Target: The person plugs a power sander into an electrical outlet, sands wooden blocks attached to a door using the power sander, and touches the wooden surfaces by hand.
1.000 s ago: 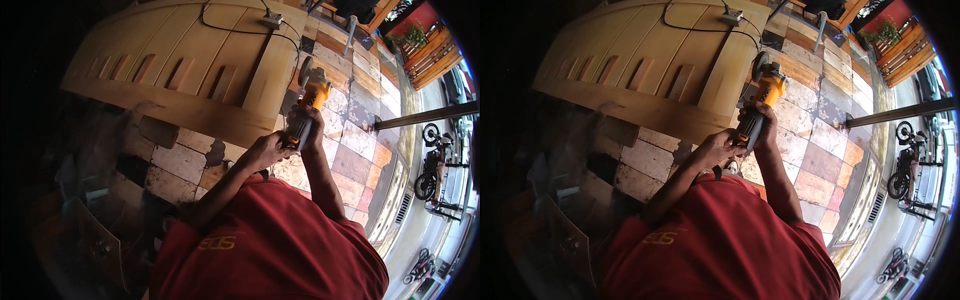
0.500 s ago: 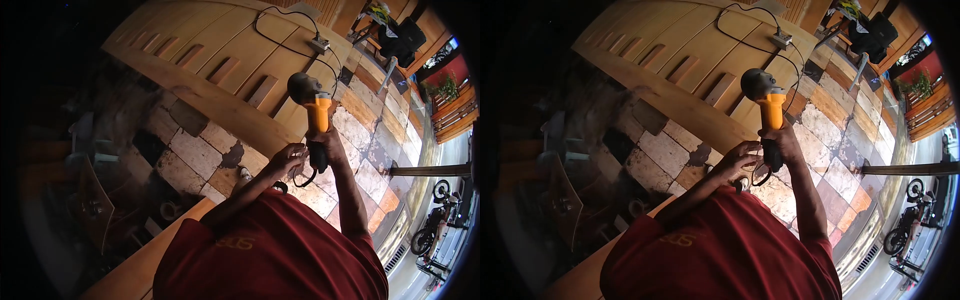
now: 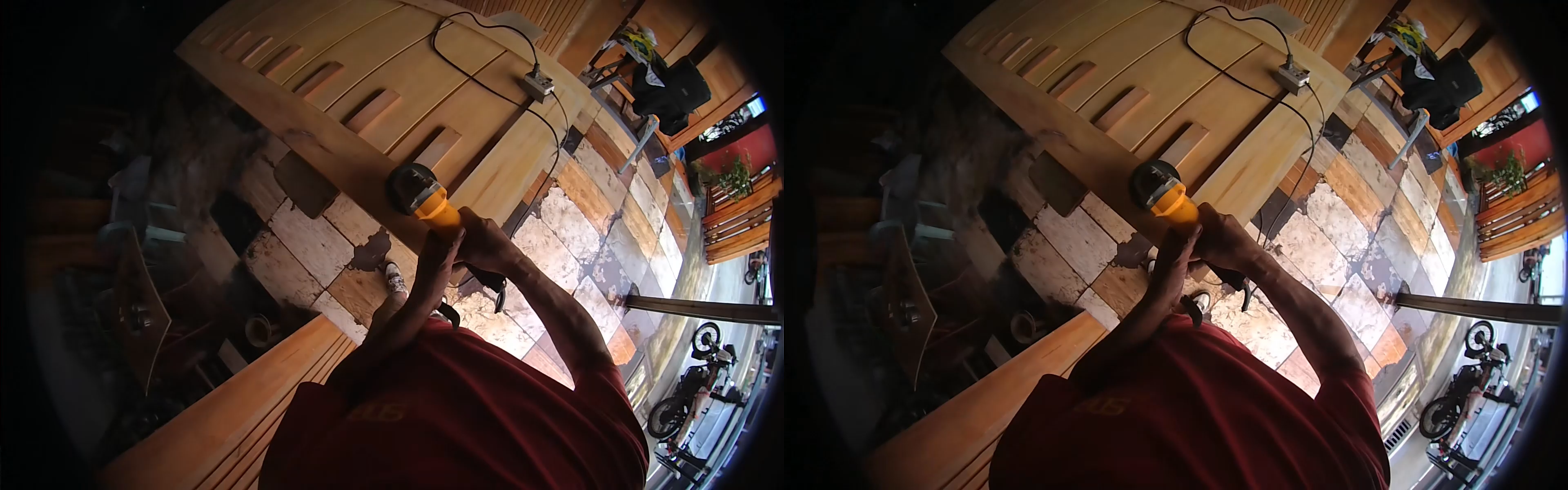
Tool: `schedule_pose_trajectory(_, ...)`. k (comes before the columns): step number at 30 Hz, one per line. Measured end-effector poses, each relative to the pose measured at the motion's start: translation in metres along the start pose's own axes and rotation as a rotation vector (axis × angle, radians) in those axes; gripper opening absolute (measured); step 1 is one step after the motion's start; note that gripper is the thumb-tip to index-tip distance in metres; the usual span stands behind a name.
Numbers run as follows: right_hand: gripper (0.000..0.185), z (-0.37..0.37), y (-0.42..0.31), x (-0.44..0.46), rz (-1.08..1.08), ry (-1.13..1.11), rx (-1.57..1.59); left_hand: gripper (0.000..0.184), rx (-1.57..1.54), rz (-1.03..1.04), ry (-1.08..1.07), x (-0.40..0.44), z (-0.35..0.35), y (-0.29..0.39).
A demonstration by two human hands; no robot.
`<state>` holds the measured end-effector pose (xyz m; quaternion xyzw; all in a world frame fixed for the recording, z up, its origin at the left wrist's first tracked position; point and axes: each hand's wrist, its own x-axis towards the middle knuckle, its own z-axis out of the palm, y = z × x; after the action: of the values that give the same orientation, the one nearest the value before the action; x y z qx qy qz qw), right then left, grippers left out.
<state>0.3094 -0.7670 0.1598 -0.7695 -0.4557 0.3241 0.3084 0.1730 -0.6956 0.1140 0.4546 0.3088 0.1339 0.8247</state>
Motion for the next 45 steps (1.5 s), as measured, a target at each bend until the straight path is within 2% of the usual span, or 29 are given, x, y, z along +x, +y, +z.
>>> schedule_pose_trajectory(1,0.052,-0.001,0.003,0.004,-0.014,0.001,-0.019,0.059,-0.003,0.018,0.026,0.004,-0.001,-0.004)
schedule_pose_trajectory(3,0.050,-0.003,0.007,0.010,-0.036,0.004,-0.056,0.060,0.139,0.235,-0.075,0.030,-0.018,-0.039)
schedule_pose_trajectory(6,0.062,-0.013,0.008,0.018,0.145,-0.010,-0.081,0.052,0.158,0.355,-0.099,0.056,-0.018,-0.060)
schedule_pose_trajectory(8,0.056,-0.023,0.011,0.020,0.094,0.014,-0.033,0.050,0.060,0.206,-0.067,0.061,-0.009,-0.053)
schedule_pose_trajectory(10,0.054,-0.029,0.019,0.022,0.092,0.042,0.028,0.052,-0.079,-0.106,-0.034,0.047,0.016,0.008)
schedule_pose_trajectory(13,0.056,-0.039,0.039,0.029,0.134,0.075,0.103,0.062,0.057,-0.009,-0.150,0.066,0.022,0.007)
schedule_pose_trajectory(15,0.057,-0.045,0.045,0.032,0.134,0.083,0.127,0.062,0.082,0.032,-0.175,0.078,0.026,0.000)
schedule_pose_trajectory(16,0.059,-0.045,0.044,0.032,0.153,0.089,0.204,0.062,0.081,0.014,-0.175,0.081,0.026,-0.003)
schedule_pose_trajectory(19,0.062,-0.047,0.036,0.029,0.207,0.074,0.150,0.066,0.043,-0.114,-0.151,0.078,0.029,0.010)
schedule_pose_trajectory(21,0.063,-0.040,0.041,0.026,0.119,0.055,0.055,0.068,0.868,0.541,-0.099,0.077,0.009,-0.029)
schedule_pose_trajectory(23,0.063,-0.037,0.040,0.023,0.074,0.044,0.008,0.073,1.202,0.833,-0.083,0.074,0.002,-0.052)
schedule_pose_trajectory(24,0.064,-0.038,0.036,0.022,0.071,0.041,0.007,0.076,1.129,0.791,-0.100,0.072,0.002,-0.055)
schedule_pose_trajectory(26,0.064,-0.044,0.032,0.023,0.123,0.029,0.043,0.081,0.731,0.555,-0.149,0.078,0.005,-0.060)
schedule_pose_trajectory(27,0.064,-0.048,0.032,0.026,0.178,0.021,0.079,0.083,0.406,0.357,-0.178,0.084,0.012,-0.057)
schedule_pose_trajectory(29,0.064,-0.054,0.033,0.030,0.238,0.013,0.145,0.085,0.051,0.114,-0.217,0.091,0.018,-0.052)
schedule_pose_trajectory(30,0.064,-0.056,0.035,0.031,0.244,0.011,0.176,0.085,0.020,0.069,-0.230,0.090,0.020,-0.041)
schedule_pose_trajectory(32,0.064,-0.060,0.037,0.032,0.220,0.011,0.147,0.073,0.059,0.137,-0.218,0.092,0.025,-0.039)
schedule_pose_trajectory(33,0.064,-0.061,0.036,0.031,0.191,0.014,0.087,0.064,0.128,0.250,-0.193,0.090,0.027,-0.040)
schedule_pose_trajectory(35,0.064,-0.064,0.037,0.033,0.164,0.028,0.011,0.061,0.114,0.217,-0.140,0.092,0.032,-0.043)
schedule_pose_trajectory(37,0.064,-0.066,0.039,0.036,0.166,0.047,-0.022,0.061,-0.053,-0.075,-0.081,0.076,0.048,0.014)
schedule_pose_trajectory(40,0.063,-0.081,0.043,0.046,0.246,0.056,0.043,0.057,-0.116,-0.081,-0.071,0.096,0.058,0.021)
schedule_pose_trajectory(45,0.061,-0.096,0.080,0.066,0.206,0.111,0.126,0.061,-0.063,-0.079,-0.136,0.132,0.072,0.026)
